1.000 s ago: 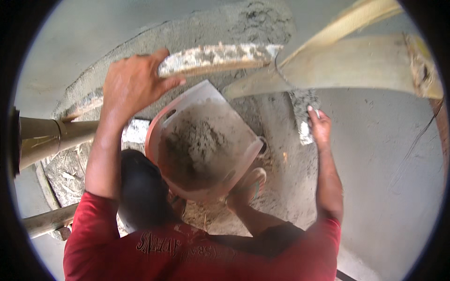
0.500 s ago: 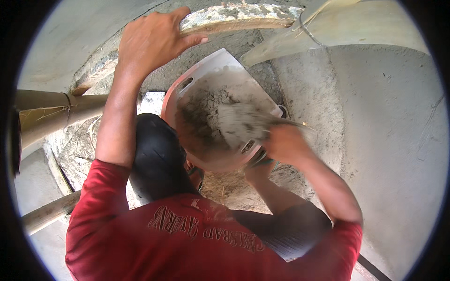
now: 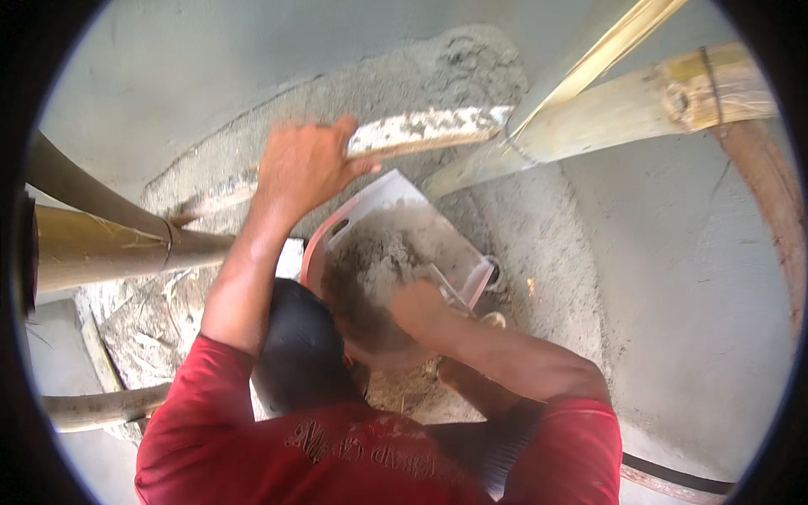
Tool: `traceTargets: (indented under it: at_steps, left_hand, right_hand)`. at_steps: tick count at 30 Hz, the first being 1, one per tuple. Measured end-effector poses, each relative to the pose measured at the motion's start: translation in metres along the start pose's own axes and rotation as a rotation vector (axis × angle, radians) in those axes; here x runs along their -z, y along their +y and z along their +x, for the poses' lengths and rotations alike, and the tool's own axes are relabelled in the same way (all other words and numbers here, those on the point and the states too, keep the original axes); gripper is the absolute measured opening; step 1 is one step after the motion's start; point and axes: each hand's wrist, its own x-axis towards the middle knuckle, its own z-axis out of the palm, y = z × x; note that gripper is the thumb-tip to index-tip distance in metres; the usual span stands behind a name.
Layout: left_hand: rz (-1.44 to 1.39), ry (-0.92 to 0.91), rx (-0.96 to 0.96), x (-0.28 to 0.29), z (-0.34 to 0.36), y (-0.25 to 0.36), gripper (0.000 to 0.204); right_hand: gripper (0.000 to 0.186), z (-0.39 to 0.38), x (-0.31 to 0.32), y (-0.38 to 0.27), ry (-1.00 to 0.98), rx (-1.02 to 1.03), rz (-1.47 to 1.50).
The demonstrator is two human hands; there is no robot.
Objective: The person applies plaster to a wall using a trowel, taking the material from a plastic container while squatting on a construction site.
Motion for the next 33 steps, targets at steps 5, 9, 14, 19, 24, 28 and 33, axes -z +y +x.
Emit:
traceTargets:
  at_steps: [5, 9, 14, 19, 24, 28, 33]
  left_hand:
    - [-0.007, -0.090, 0.079, 0.011, -0.004, -0.003, 0.050]
    - [0.001, -0.112, 0.128, 0.014, -0.003, -0.005, 0.048]
    - [0.037, -0.137, 0.154, 0.009, 0.008, 0.002, 0.045]
    - [0.080, -0.162, 0.185, 0.010, 0.015, 0.008, 0.043]
    - [0.034, -0.174, 0.242, 0.005, 0.019, 0.008, 0.041]
    - [0.006, -0.145, 0.240, 0.004, 0.030, 0.012, 0.039]
    - [0.065, -0.154, 0.239, 0.004, 0.023, 0.008, 0.043]
  right_hand:
    - [0.016, -0.092, 0.048, 0.073, -0.006, -0.293, 0.154]
    - [0.017, -0.166, 0.021, 0.182, 0.425, -0.624, 0.787]
    - [0.026, -0.127, -0.099, 0.320, 0.595, -0.972, 1.190]
    - [0.043, -0.025, -0.128, 0.417, 0.789, -0.860, 0.865]
    - [0.066, 0.107, -0.037, 0.499, 0.838, -0.821, 0.751]
    - [0.067, 0.175, 0.008, 0.529, 0.919, -0.918, 0.529]
    - [0.064, 0.196, 0.015, 0.505, 0.927, -0.828, 0.755]
